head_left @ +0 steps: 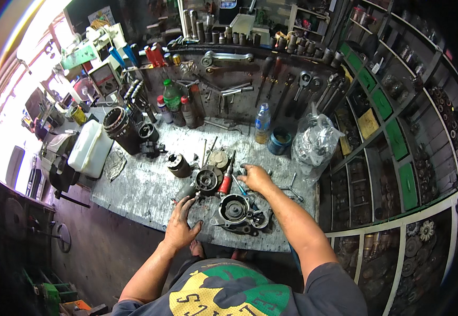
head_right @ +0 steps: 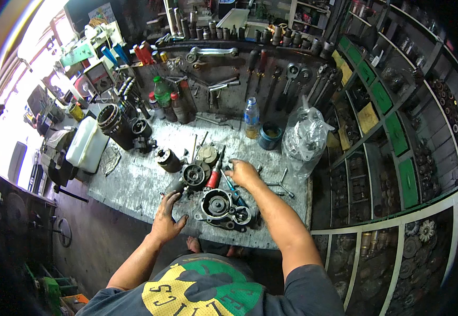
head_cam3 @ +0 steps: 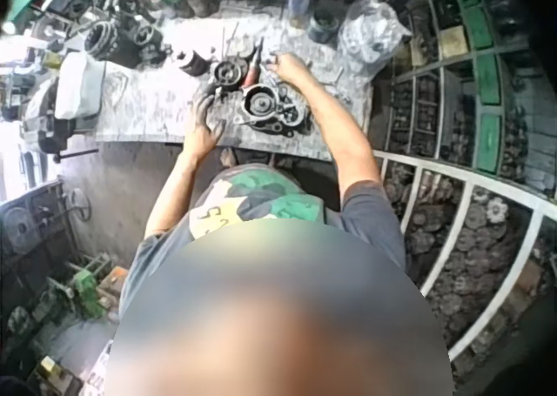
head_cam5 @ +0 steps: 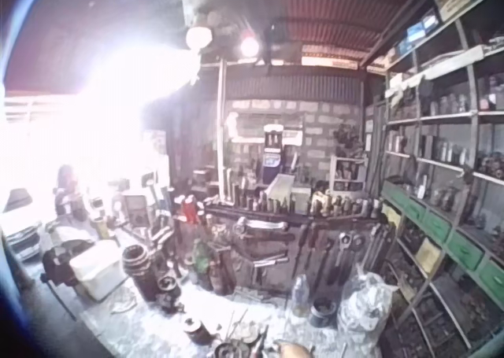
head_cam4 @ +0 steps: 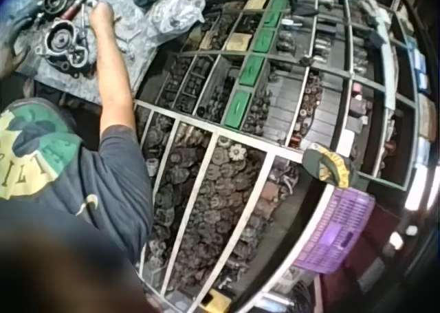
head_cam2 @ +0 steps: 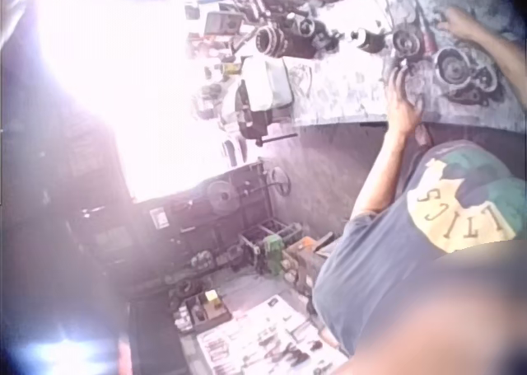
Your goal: The person assembles small mechanical components on a workbench, using a hammer to tap parts into place and a screwdriver to adjust fasteners. They handle cylindrical housings, bearings, and shafts, occasionally inspecting fit and alignment while a coworker observes nearby.
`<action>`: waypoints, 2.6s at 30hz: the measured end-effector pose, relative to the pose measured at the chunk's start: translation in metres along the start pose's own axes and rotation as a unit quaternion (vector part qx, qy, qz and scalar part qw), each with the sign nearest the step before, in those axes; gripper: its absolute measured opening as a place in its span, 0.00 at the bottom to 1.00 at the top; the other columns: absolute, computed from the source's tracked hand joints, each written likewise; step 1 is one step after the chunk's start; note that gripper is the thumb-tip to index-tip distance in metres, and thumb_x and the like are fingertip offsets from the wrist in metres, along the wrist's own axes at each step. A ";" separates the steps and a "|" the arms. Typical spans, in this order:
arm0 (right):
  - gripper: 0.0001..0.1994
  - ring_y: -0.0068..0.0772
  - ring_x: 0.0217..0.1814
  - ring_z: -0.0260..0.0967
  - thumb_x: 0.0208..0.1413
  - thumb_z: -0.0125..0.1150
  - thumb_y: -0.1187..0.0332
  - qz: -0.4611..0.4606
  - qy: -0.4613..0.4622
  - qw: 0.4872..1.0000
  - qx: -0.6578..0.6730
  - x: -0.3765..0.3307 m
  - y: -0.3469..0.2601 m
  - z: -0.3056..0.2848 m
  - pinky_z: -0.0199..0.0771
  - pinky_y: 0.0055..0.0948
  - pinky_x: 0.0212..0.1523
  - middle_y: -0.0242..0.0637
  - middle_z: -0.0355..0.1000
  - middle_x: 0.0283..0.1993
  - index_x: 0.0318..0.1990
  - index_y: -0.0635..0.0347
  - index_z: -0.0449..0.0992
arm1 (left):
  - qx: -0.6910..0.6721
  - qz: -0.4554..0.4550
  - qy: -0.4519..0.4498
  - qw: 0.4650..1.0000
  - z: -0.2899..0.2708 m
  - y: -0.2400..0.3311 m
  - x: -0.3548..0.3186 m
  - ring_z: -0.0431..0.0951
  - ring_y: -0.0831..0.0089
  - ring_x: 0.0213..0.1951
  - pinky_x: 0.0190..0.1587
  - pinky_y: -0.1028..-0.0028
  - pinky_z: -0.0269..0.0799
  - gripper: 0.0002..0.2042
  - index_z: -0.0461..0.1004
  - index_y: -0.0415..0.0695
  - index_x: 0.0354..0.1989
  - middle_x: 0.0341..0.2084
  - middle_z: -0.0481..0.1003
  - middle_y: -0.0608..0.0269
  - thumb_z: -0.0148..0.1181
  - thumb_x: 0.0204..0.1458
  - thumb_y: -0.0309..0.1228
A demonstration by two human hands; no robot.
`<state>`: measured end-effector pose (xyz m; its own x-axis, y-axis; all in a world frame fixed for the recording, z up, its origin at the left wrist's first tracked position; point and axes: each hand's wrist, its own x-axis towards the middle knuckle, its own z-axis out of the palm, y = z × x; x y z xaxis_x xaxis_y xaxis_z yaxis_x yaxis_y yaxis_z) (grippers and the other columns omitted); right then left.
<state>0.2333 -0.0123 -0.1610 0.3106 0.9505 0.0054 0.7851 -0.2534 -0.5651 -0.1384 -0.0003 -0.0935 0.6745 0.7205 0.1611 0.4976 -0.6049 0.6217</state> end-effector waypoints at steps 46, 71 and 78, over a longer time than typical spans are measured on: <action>0.09 0.56 0.46 0.84 0.60 0.64 0.68 -0.031 -0.056 0.985 -0.161 -0.084 0.030 -0.020 0.86 0.51 0.48 0.48 0.83 0.44 0.42 0.60 0.87 | -0.119 0.047 -0.094 0.987 0.036 0.068 0.045 0.72 0.44 0.72 0.74 0.56 0.70 0.70 0.44 0.37 0.84 0.73 0.66 0.35 0.91 0.34 0.39; 0.19 0.52 0.49 0.83 0.57 0.75 0.59 -0.290 -0.095 0.948 0.085 -0.086 -0.088 -0.131 0.84 0.45 0.55 0.44 0.82 0.48 0.54 0.55 0.86 | -0.173 0.017 -0.086 0.981 0.049 0.057 0.043 0.70 0.45 0.73 0.74 0.54 0.69 0.66 0.49 0.37 0.82 0.73 0.65 0.37 0.89 0.36 0.42; 0.12 0.47 0.41 0.86 0.52 0.72 0.63 -0.273 -0.200 0.903 -0.264 -0.088 -0.156 -0.112 0.88 0.47 0.43 0.42 0.83 0.39 0.42 0.57 0.86 | -0.154 0.041 -0.087 0.983 0.049 0.052 0.046 0.69 0.42 0.72 0.74 0.53 0.68 0.66 0.48 0.37 0.82 0.72 0.65 0.36 0.88 0.37 0.46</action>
<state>0.1438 -0.0767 0.0192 -0.3364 0.9216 -0.1938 0.9414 0.3234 -0.0960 -0.0543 -0.0153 -0.0912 0.8013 0.5893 0.1031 0.2680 -0.5076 0.8188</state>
